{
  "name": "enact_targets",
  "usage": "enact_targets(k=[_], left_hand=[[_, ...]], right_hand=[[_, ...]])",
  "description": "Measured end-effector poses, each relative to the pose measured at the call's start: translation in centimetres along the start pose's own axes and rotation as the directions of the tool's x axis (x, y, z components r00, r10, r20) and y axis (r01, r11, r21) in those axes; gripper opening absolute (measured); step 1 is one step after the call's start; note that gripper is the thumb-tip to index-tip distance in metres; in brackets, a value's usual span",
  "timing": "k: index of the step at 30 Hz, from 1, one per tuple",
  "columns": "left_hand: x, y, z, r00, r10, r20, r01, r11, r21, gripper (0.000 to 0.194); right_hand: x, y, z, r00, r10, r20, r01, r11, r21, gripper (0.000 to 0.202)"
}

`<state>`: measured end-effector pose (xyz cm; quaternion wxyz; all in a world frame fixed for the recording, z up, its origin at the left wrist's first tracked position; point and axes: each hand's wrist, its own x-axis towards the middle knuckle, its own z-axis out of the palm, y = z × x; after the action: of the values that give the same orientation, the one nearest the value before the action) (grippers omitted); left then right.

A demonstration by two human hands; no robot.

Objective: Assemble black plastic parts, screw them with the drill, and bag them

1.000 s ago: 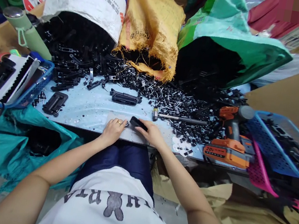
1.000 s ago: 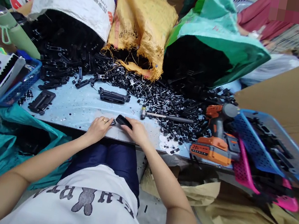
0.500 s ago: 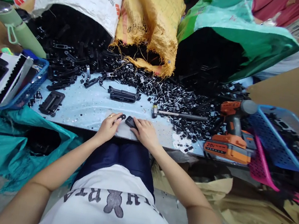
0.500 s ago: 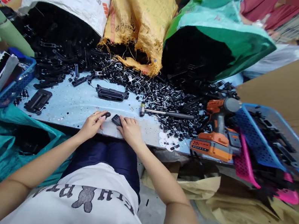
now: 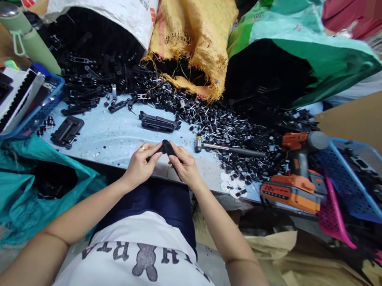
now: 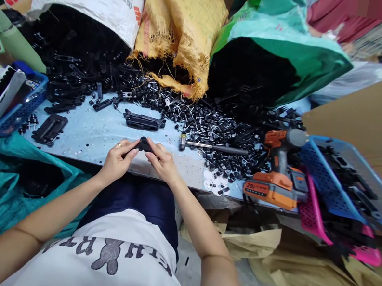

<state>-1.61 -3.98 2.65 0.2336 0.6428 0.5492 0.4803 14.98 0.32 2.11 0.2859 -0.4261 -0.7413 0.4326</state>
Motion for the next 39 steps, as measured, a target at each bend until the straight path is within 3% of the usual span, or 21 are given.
enact_targets(k=[4,9,12,15,16,18,19,21,22,23,24,26,28,31,35,39], left_hand=[[0.1,0.8,1.0,0.963,0.1,-0.249,-0.1,0.995,0.016,0.034],[1.0,0.3,0.5,0.955,0.266,-0.131,-0.268,0.963,-0.002,0.031],[0.8,-0.8,1.0,0.984,0.16,-0.083,-0.159,0.987,0.025,0.033],[0.1,-2.0,1.9,0.996,-0.044,-0.075,0.057,0.98,0.189,0.041],[0.1,-2.3,2.1,0.998,-0.057,-0.039,0.066,0.955,0.29,0.044],[0.5,-2.7,2.1,0.988,0.025,0.152,-0.097,0.866,0.49,0.052],[1.0,-2.9,2.1,0.953,0.088,0.291,-0.24,0.807,0.54,0.054],[2.0,-3.0,2.0,0.82,0.178,0.544,-0.495,0.697,0.519,0.05],[2.5,-3.1,2.1,0.759,0.193,0.622,-0.572,0.654,0.495,0.047],[3.0,-3.1,2.2,0.727,0.192,0.66,-0.611,0.62,0.493,0.046],[3.3,-3.0,2.3,0.724,0.176,0.666,-0.619,0.592,0.516,0.044],[3.5,-2.9,2.4,0.766,0.132,0.629,-0.583,0.552,0.596,0.042],[3.3,-2.7,2.2,0.81,0.09,0.579,-0.531,0.53,0.661,0.04],[2.7,-2.5,1.5,0.826,0.06,0.56,-0.507,0.514,0.692,0.037],[2.0,-2.8,0.4,0.835,0.027,0.55,-0.483,0.518,0.706,0.039],[1.6,-3.3,0.1,0.841,-0.075,0.536,-0.404,0.573,0.713,0.04]], right_hand=[[-0.4,-0.5,1.6,0.994,-0.052,-0.1,0.057,0.998,0.04,0.062],[-0.9,-0.1,3.0,0.964,-0.146,-0.221,0.14,0.989,-0.046,0.059],[-0.5,0.8,2.4,0.982,-0.114,-0.152,0.099,0.99,-0.1,0.059],[1.2,2.1,-0.8,0.998,-0.043,-0.037,0.03,0.955,-0.294,0.058],[2.1,2.7,-2.5,0.997,-0.012,-0.07,-0.015,0.931,-0.365,0.057],[4.4,4.0,-6.8,0.968,0.018,-0.252,-0.132,0.885,-0.445,0.059],[5.7,4.7,-9.1,0.933,-0.006,-0.36,-0.175,0.867,-0.467,0.06],[8.5,6.1,-13.5,0.852,-0.027,-0.523,-0.309,0.78,-0.544,0.059],[9.9,6.8,-15.4,0.843,-0.017,-0.538,-0.374,0.701,-0.608,0.057],[11.2,7.5,-17.1,0.861,-0.002,-0.509,-0.404,0.605,-0.686,0.055],[12.4,8.1,-18.5,0.882,0.016,-0.472,-0.412,0.515,-0.752,0.055],[14.4,9.4,-20.5,0.915,0.028,-0.403,-0.383,0.38,-0.842,0.055],[15.9,10.5,-21.8,0.923,-0.004,-0.384,-0.367,0.282,-0.886,0.053],[17.0,11.6,-22.9,0.93,-0.042,-0.364,-0.353,0.169,-0.92,0.052],[15.6,10.3,-24.3,0.935,-0.101,-0.339,-0.323,0.146,-0.935,0.051],[10.9,5.4,-23.4,0.949,-0.26,-0.178,-0.14,0.158,-0.977,0.052]])
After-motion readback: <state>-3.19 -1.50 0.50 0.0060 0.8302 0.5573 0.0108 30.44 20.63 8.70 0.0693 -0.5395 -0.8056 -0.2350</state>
